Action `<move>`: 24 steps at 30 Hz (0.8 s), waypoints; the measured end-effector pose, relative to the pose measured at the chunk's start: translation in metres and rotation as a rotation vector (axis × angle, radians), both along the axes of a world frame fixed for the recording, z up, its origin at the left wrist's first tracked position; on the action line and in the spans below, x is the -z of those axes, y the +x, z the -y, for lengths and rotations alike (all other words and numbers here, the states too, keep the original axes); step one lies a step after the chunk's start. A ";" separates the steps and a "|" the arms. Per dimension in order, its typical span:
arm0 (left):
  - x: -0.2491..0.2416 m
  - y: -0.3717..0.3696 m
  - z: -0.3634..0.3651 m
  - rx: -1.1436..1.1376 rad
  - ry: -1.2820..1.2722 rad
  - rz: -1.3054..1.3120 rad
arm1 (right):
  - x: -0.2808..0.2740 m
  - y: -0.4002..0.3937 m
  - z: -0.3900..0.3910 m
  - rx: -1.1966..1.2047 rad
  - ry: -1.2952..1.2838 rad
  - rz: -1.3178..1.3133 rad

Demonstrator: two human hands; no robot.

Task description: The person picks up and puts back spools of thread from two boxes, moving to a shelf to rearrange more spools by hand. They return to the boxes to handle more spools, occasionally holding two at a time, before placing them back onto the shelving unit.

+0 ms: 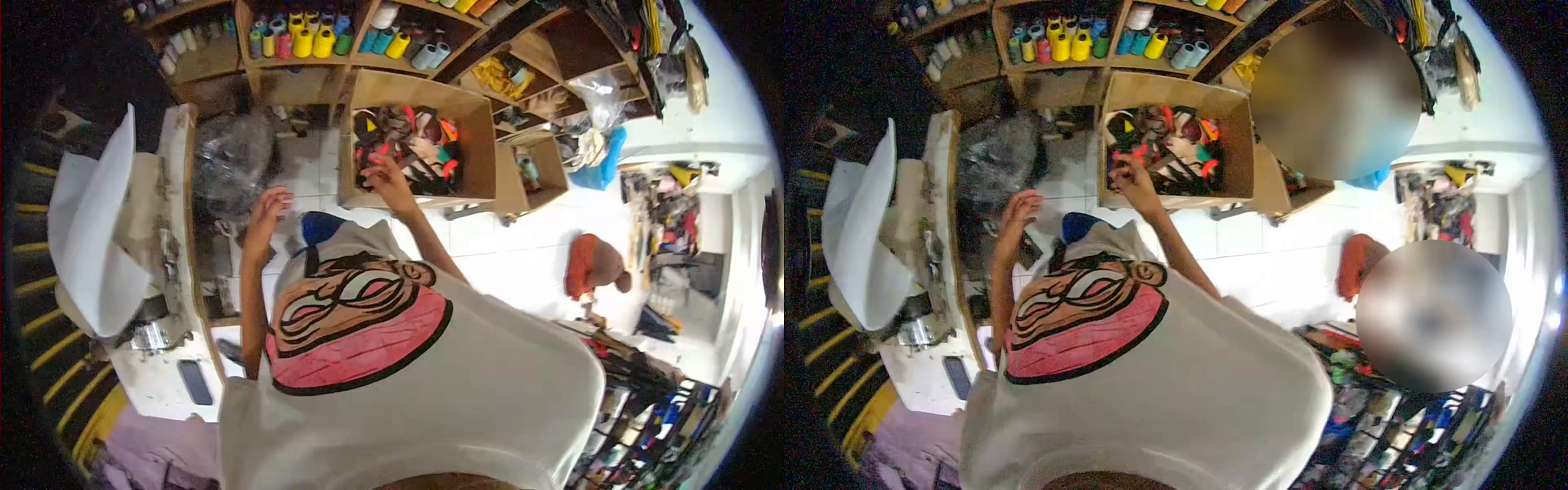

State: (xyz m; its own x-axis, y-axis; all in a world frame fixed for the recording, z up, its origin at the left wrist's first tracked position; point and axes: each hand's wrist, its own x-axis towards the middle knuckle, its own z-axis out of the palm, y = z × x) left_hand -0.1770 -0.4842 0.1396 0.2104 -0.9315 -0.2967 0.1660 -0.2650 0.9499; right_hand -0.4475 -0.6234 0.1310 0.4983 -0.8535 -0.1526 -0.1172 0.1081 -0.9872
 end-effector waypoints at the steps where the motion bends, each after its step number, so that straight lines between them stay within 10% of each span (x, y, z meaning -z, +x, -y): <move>1: 0.007 -0.009 0.000 0.028 0.005 -0.029 | 0.010 -0.009 -0.003 0.076 0.005 -0.030; 16: 0.016 -0.197 0.074 0.217 -0.011 0.029 | -0.025 -0.239 0.081 0.334 -0.404 -0.299; 24: 0.019 -0.385 0.175 0.002 -0.094 -0.164 | 0.079 -0.503 0.188 0.762 -0.344 -0.061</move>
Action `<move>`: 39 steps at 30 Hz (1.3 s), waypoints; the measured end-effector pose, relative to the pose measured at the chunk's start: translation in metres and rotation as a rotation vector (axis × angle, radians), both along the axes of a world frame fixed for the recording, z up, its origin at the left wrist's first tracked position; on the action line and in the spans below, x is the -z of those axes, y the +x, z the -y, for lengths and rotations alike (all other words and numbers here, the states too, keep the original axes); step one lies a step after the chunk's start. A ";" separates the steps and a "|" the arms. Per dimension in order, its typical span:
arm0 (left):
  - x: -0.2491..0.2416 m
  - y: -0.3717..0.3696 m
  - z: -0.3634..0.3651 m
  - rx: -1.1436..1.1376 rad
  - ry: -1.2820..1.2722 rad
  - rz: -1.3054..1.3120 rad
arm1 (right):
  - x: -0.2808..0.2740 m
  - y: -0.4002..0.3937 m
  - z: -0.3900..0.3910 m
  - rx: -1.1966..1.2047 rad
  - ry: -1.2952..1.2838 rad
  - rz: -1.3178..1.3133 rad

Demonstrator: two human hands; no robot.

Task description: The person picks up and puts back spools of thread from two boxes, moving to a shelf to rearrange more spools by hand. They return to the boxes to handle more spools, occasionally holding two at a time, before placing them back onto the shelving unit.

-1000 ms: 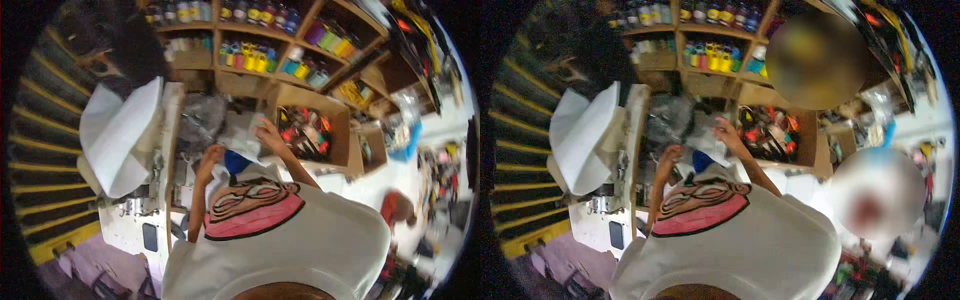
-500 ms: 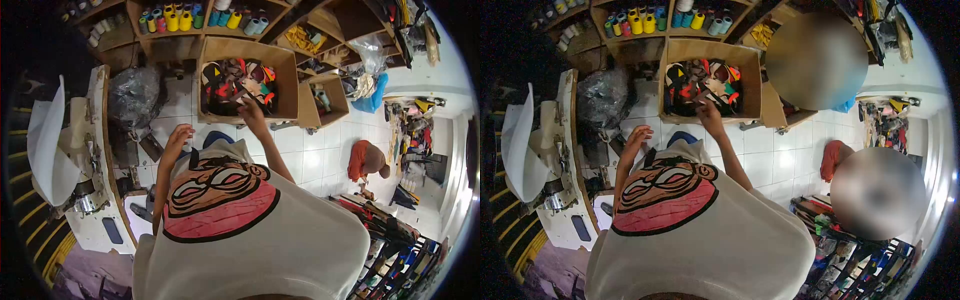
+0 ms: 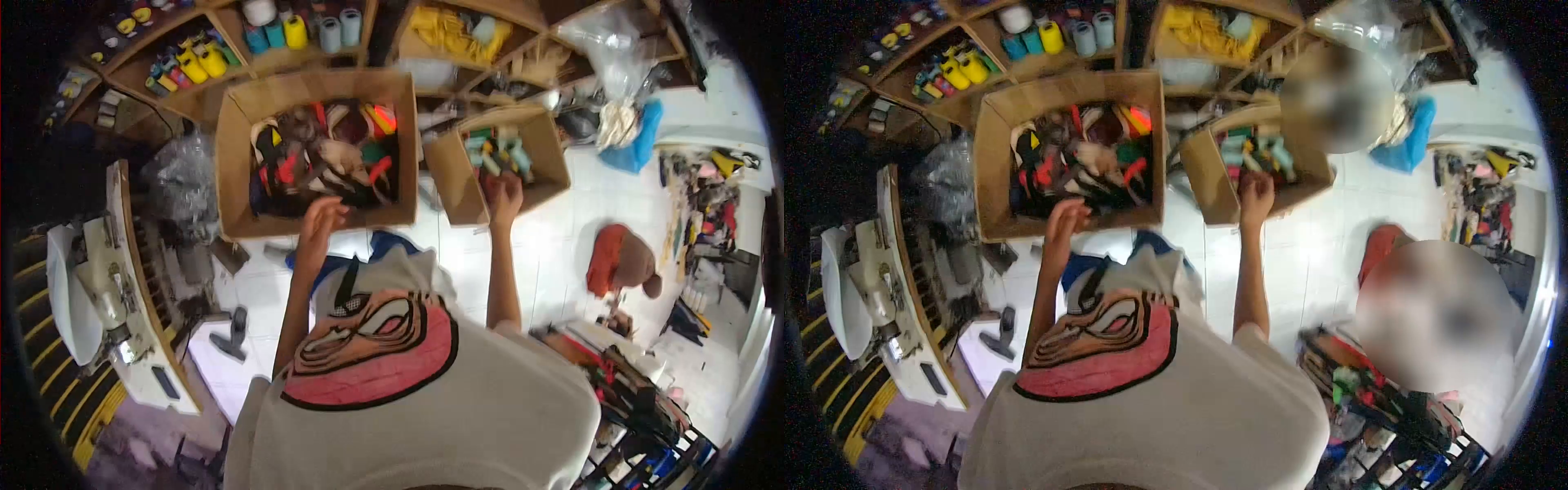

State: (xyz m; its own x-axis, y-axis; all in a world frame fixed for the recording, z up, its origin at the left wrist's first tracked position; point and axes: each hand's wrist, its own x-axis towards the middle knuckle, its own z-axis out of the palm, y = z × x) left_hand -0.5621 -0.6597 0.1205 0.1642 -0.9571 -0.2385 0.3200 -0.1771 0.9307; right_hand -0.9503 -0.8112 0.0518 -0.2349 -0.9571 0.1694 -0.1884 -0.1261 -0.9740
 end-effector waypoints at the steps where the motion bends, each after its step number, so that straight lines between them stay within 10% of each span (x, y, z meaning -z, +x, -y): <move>1: -0.009 -0.017 -0.002 0.123 -0.027 0.182 | -0.006 -0.008 -0.001 0.136 0.112 -0.028; 11: -0.013 -0.095 0.001 0.339 0.133 0.341 | 0.054 -0.058 0.008 0.002 0.233 -0.242; 20: -0.022 -0.104 0.012 0.342 0.076 0.290 | -0.017 -0.012 -0.057 -0.059 0.077 -0.661; 33: -0.004 -0.181 0.040 0.343 0.048 0.314 | -0.021 -0.096 -0.001 -0.239 0.201 -0.382; 39: 0.014 -0.252 0.040 0.092 0.199 0.365 | 0.046 -0.163 0.140 -0.404 0.371 -1.177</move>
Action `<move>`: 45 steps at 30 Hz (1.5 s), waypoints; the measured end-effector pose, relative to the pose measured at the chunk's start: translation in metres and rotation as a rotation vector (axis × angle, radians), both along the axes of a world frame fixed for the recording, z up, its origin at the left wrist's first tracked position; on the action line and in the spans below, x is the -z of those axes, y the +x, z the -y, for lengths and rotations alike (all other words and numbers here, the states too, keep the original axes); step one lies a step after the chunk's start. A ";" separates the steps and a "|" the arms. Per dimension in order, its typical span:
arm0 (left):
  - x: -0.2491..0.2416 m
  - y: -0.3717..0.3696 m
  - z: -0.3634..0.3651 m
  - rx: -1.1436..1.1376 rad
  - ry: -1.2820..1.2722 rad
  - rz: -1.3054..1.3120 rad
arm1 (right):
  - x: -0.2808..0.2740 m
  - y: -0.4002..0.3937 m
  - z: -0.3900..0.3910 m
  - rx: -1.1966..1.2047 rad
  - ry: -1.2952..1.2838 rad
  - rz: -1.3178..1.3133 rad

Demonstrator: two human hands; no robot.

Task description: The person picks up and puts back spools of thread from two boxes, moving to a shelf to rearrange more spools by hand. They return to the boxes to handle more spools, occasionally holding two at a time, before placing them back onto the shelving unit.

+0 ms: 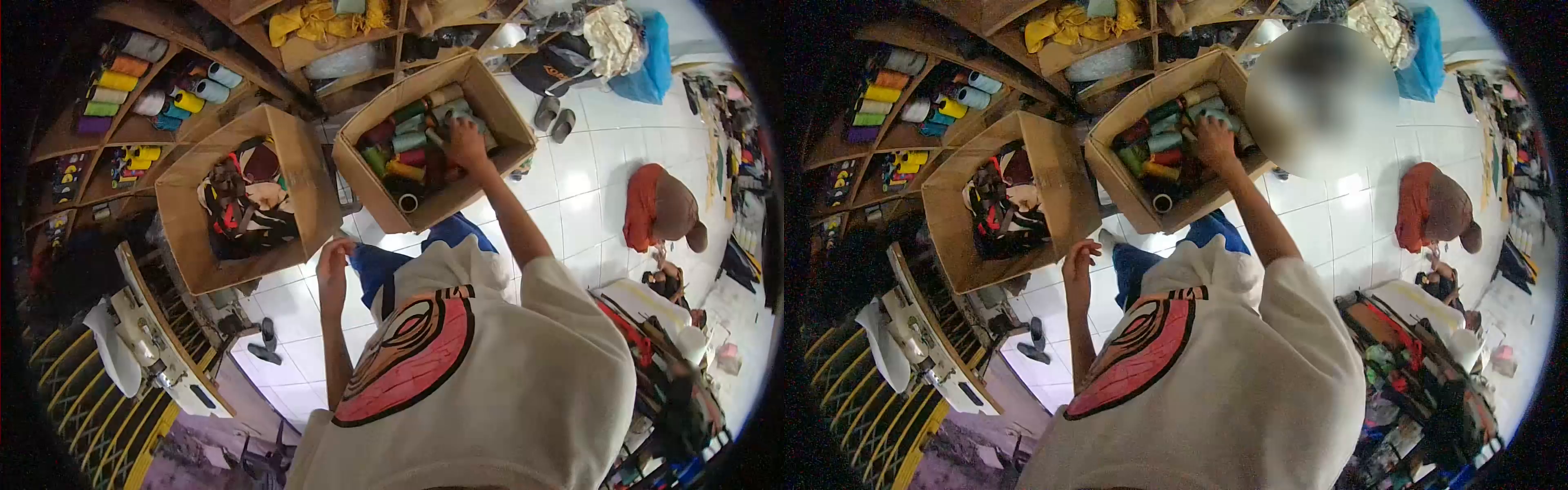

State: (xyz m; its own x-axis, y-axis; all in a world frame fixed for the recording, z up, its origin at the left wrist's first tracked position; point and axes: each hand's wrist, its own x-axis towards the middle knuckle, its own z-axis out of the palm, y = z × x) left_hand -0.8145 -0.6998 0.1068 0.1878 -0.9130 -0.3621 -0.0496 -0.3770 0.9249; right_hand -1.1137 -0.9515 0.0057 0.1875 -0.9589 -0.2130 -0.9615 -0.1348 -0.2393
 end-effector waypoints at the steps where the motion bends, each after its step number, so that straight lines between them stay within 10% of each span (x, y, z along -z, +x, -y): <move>1: -0.001 -0.015 0.002 -0.041 0.027 0.021 | 0.010 -0.006 0.024 0.037 0.044 -0.134; 6: -0.033 -0.096 0.017 -0.092 0.112 -0.089 | 0.100 -0.036 0.088 -0.095 0.410 -0.397; 13: -0.036 -0.133 0.034 -0.058 0.164 -0.046 | 0.041 0.006 0.048 -0.293 0.661 0.160; 16: -0.041 -0.134 0.047 -0.101 0.129 -0.028 | 0.093 0.003 0.058 -0.315 0.410 0.425; 20: -0.045 -0.132 0.052 -0.120 0.160 0.085 | 0.061 -0.011 0.118 -0.005 0.269 0.025; 23: -0.042 -0.135 0.038 -0.143 0.165 0.140 | 0.271 -0.044 0.141 -0.353 -0.102 0.061; 25: -0.040 -0.139 0.029 -0.169 0.218 0.092 | 0.135 -0.030 0.132 -0.428 -0.045 -0.251; 29: -0.025 -0.147 0.027 -0.099 0.161 0.067 | 0.179 -0.053 0.142 -0.750 0.036 -0.125; 35: -0.023 -0.157 0.100 0.126 0.095 0.036 | 0.072 -0.028 0.090 -0.767 0.708 -0.331; 41: 0.110 -0.143 0.209 0.667 0.229 0.778 | -0.020 -0.058 -0.002 -0.536 0.393 0.072; 45: 0.184 -0.142 0.251 0.824 0.272 1.022 | -0.103 -0.063 -0.053 0.046 0.512 1.025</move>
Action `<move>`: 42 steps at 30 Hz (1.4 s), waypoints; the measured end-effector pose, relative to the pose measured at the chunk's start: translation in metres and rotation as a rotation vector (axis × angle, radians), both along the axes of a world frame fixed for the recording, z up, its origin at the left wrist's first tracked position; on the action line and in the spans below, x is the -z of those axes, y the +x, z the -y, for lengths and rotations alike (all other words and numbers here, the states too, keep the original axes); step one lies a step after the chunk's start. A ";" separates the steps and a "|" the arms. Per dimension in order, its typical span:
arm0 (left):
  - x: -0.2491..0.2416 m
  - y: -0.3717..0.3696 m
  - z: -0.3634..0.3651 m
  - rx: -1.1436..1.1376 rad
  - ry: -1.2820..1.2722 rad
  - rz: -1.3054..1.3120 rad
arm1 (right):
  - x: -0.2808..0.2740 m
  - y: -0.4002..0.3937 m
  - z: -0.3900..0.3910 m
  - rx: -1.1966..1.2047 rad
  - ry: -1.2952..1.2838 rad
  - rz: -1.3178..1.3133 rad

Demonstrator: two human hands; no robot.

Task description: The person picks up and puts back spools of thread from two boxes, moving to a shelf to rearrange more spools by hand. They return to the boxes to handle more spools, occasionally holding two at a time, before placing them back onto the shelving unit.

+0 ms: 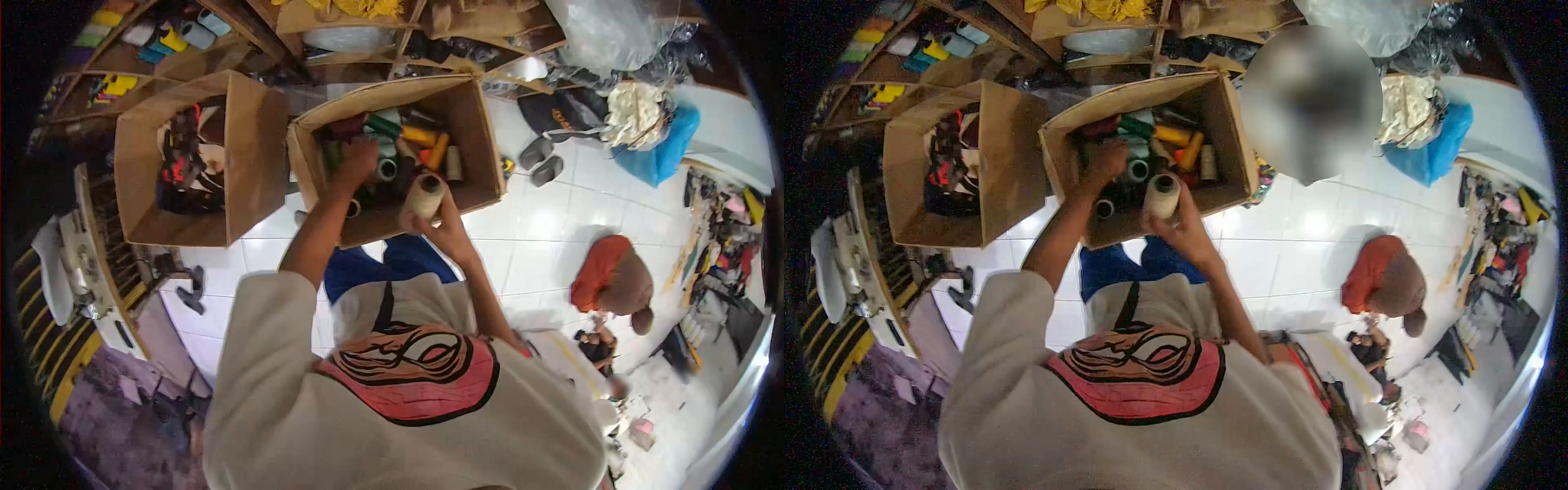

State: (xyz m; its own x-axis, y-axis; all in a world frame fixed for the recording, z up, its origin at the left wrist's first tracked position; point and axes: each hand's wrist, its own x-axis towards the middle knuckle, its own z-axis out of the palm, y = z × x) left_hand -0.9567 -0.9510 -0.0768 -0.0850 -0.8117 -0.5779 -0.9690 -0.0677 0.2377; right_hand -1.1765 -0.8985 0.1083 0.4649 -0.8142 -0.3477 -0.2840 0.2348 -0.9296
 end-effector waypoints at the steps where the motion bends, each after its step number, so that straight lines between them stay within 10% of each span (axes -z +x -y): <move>1: 0.021 -0.002 0.003 -0.004 0.023 -0.040 | -0.008 -0.001 -0.012 0.122 0.106 0.091; 8: 0.081 0.007 -0.009 0.101 -0.037 0.057 | -0.044 -0.001 -0.025 0.456 0.296 0.309; 10: 0.045 0.012 0.000 0.098 0.231 0.054 | -0.040 -0.008 -0.019 0.427 0.339 0.382; 16: -0.016 0.031 -0.027 0.064 -0.043 0.016 | -0.041 0.008 0.000 0.350 0.402 0.485; 23: -0.162 0.047 -0.096 -0.855 0.101 -1.106 | -0.064 0.054 0.027 0.101 0.375 0.438; 28: -0.239 0.042 -0.180 -1.083 -0.044 -1.865 | -0.112 0.103 0.014 -0.060 0.298 0.403; 37: -0.343 0.075 -0.249 -1.390 -1.060 -0.999 | -0.173 0.199 -0.016 -0.519 -0.124 0.296; 42: -0.364 0.158 -0.364 -1.819 -1.545 -0.630 | -0.260 0.220 0.027 0.034 -0.232 0.537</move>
State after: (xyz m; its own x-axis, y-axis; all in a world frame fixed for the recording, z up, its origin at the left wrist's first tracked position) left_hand -0.7983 -0.5875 0.2871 0.9941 0.1062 0.0206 -0.0258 0.0480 0.9985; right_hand -0.9570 -0.9255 0.3681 0.4992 -0.8584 0.1184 0.2449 0.0087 -0.9695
